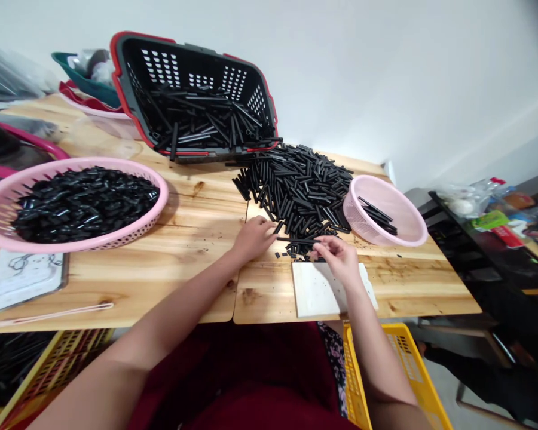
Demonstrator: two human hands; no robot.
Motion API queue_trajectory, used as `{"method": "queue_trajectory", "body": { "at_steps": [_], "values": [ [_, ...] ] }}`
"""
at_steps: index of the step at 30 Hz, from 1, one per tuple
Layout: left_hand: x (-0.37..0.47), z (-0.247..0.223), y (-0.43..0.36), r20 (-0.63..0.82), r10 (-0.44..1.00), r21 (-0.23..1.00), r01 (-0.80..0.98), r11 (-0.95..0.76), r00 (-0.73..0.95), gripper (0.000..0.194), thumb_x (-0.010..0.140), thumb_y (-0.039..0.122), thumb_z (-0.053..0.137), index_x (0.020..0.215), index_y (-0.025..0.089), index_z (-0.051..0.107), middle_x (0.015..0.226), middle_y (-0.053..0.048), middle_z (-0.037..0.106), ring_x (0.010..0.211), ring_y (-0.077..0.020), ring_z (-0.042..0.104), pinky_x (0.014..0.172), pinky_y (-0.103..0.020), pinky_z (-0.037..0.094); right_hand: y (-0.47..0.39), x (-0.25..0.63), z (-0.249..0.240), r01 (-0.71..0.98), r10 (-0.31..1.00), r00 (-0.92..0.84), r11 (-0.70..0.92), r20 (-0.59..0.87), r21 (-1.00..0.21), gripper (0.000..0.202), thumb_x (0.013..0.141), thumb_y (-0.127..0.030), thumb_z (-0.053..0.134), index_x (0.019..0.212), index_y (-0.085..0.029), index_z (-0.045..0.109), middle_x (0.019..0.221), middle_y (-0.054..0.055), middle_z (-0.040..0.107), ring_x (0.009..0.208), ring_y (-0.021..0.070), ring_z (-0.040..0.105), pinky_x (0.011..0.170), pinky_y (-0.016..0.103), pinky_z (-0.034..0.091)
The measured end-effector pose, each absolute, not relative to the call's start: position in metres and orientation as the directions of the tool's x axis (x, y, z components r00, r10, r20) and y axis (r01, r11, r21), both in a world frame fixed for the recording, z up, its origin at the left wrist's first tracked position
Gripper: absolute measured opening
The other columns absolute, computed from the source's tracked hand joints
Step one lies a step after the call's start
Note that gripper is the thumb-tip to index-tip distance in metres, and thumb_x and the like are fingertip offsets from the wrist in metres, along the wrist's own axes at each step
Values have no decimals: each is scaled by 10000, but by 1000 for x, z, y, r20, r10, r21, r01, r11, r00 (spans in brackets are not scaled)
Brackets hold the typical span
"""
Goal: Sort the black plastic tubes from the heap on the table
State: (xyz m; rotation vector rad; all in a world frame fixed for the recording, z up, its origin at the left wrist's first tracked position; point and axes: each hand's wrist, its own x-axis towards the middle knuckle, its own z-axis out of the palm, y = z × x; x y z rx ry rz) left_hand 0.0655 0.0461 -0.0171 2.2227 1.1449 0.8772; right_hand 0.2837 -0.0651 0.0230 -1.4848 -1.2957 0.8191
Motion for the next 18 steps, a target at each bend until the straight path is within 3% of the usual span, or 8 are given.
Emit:
{"method": "queue_trajectory", "body": {
  "at_steps": [3,6,12,18],
  "values": [
    [69,-24,53,258,838,544,645,-537,480,300,849,346,508,980,131,671,1008,-117,599,984,-181,524,914,-319,424,-68,297,21,323,940,302,59,162,-945,429,759,-446,720,1000,-100,642,795,70,651,697,143,666,678,242,568],
    [67,-22,52,230,858,523,685,-507,460,273,859,247,444,921,95,662,996,-130,612,975,-183,532,903,-313,420,-70,310,18,290,915,362,71,178,-954,441,741,-435,737,1011,-98,645,819,75,654,692,140,666,691,250,576],
    [54,-5,48,166,881,828,422,-369,443,307,870,336,473,1058,160,641,995,-40,660,839,-93,565,783,-204,432,-77,332,15,213,878,438,106,192,-971,419,672,-405,796,922,-100,653,749,58,654,626,144,655,644,260,584],
    [59,0,41,185,831,920,206,-334,524,350,853,394,524,1053,135,649,979,-51,661,880,-89,576,797,-188,428,-82,334,19,204,879,418,156,230,-967,380,675,-372,799,916,-115,657,748,54,658,613,148,655,619,260,585]
  ]
}}
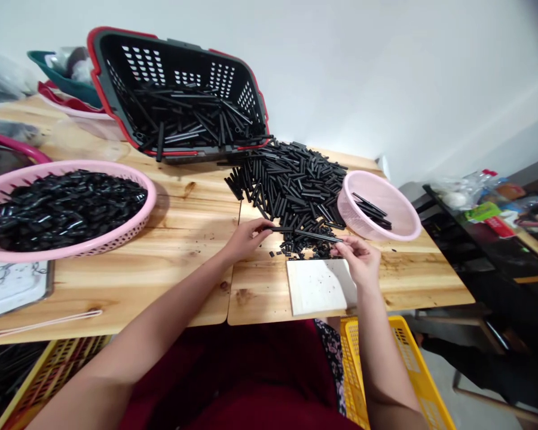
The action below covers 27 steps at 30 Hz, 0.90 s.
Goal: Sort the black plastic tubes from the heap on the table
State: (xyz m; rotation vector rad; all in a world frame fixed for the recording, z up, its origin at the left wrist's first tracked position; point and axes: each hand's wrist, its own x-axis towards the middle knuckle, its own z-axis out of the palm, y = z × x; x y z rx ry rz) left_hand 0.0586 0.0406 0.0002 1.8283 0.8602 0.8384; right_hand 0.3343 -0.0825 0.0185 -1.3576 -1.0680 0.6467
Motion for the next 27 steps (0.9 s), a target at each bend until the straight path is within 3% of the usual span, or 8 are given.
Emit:
{"method": "queue_trajectory", "body": {
  "at_steps": [6,16,27],
  "values": [
    [59,-1,38,218,810,944,94,-317,544,363,845,402,553,1046,114,646,984,-68,658,899,-90,582,811,-181,430,-81,334,19,214,880,400,184,258,-959,364,691,-364,792,921,-114,661,745,50,660,604,141,655,619,247,588],
    [61,1,32,259,802,931,80,-355,538,337,835,393,574,1026,134,671,1002,-57,668,903,-75,601,840,-176,446,-84,328,24,292,910,311,182,273,-939,330,731,-351,764,940,-116,666,757,58,662,651,145,667,636,238,586],
    [62,2,28,195,875,981,-86,-175,444,339,681,359,752,910,114,709,890,-63,687,778,-63,610,714,-162,469,-76,303,30,262,926,290,166,241,-951,340,764,-383,732,960,-114,659,760,52,657,668,133,671,657,217,577]
  ]
}}
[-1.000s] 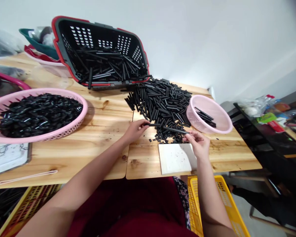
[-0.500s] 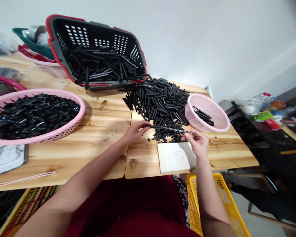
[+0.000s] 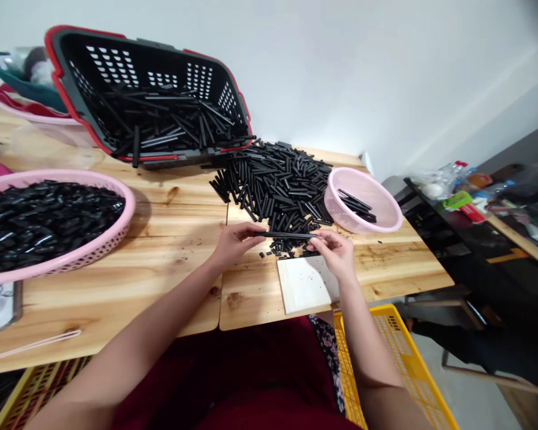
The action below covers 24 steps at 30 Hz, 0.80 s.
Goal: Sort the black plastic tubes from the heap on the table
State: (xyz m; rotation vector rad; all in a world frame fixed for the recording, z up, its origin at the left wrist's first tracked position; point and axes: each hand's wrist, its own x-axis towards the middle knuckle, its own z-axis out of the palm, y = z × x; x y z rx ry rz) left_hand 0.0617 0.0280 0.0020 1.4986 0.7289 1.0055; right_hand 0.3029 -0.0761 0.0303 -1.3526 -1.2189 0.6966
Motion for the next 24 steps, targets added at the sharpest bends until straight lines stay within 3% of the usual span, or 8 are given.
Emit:
{"method": "queue_trajectory", "body": {
  "at_steps": [6,15,19,24],
  "values": [
    [62,10,23,79,866,993,-120,-22,493,363,646,362,776,889,100,711,802,-52,681,706,-56,604,684,-167,477,-82,300,34,230,911,327,180,251,-956,362,744,-394,746,963,-119,656,754,42,653,655,123,663,655,215,577],
    [67,3,20,86,866,982,-189,10,492,332,701,375,732,875,100,667,704,-39,661,631,-59,588,656,-196,483,-92,290,33,201,897,376,166,232,-966,372,729,-419,752,934,-122,662,772,46,656,646,130,662,661,232,581],
    [70,5,13,122,864,972,-236,-4,489,366,622,331,795,873,91,678,782,-45,679,683,-50,605,676,-171,487,-98,285,32,196,898,376,163,228,-967,384,730,-422,750,939,-113,659,768,53,660,645,128,658,663,230,577],
    [75,11,0,39,830,946,-288,148,557,372,551,299,834,806,79,677,723,-37,663,651,-61,608,639,-173,480,-101,258,31,215,923,282,207,264,-954,313,758,-354,738,951,-117,670,772,50,662,657,127,666,655,212,575]
  ]
}}
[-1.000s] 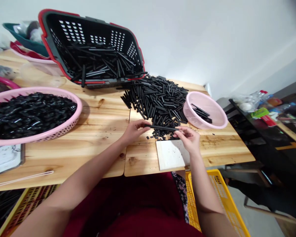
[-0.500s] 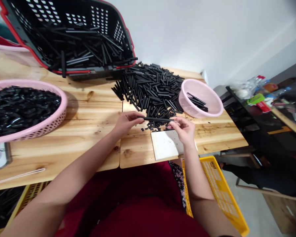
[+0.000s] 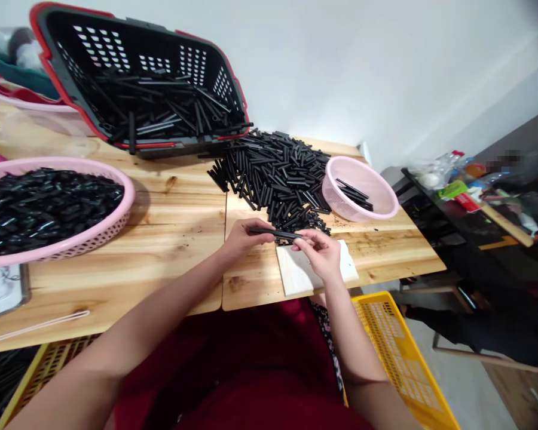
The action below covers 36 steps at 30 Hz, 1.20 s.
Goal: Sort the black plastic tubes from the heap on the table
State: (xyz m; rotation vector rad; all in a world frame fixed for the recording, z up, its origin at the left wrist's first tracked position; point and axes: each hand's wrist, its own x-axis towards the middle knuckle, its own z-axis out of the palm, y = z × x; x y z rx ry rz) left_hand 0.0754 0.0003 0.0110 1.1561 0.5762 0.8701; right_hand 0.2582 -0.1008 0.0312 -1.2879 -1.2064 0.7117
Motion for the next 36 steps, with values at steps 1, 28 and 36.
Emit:
{"method": "queue_trajectory", "body": {
  "at_steps": [1,28,36],
  "values": [
    [76,12,-1,35,830,927,-328,180,557,375,543,296,838,800,80,672,708,-31,656,639,-61,605,633,-175,477,-100,252,31,210,917,283,228,282,-951,296,761,-340,737,948,-120,672,776,48,662,659,126,667,656,211,575],
    [79,9,-15,92,571,977,38,-212,815,446,893,521,397,745,109,476,708,-7,490,659,-38,415,628,-173,353,-64,235,31,48,995,92,32,36,-998,568,726,-592,700,983,-85,691,601,-11,470,495,18,355,463,138,291],
    [86,6,-23,85,526,941,106,-322,846,475,923,507,275,673,122,394,634,1,410,593,-42,332,558,-182,283,-64,227,27,-116,933,359,17,-26,-993,622,681,-719,656,662,-110,531,415,-58,297,358,17,245,369,159,172]
  ]
}}
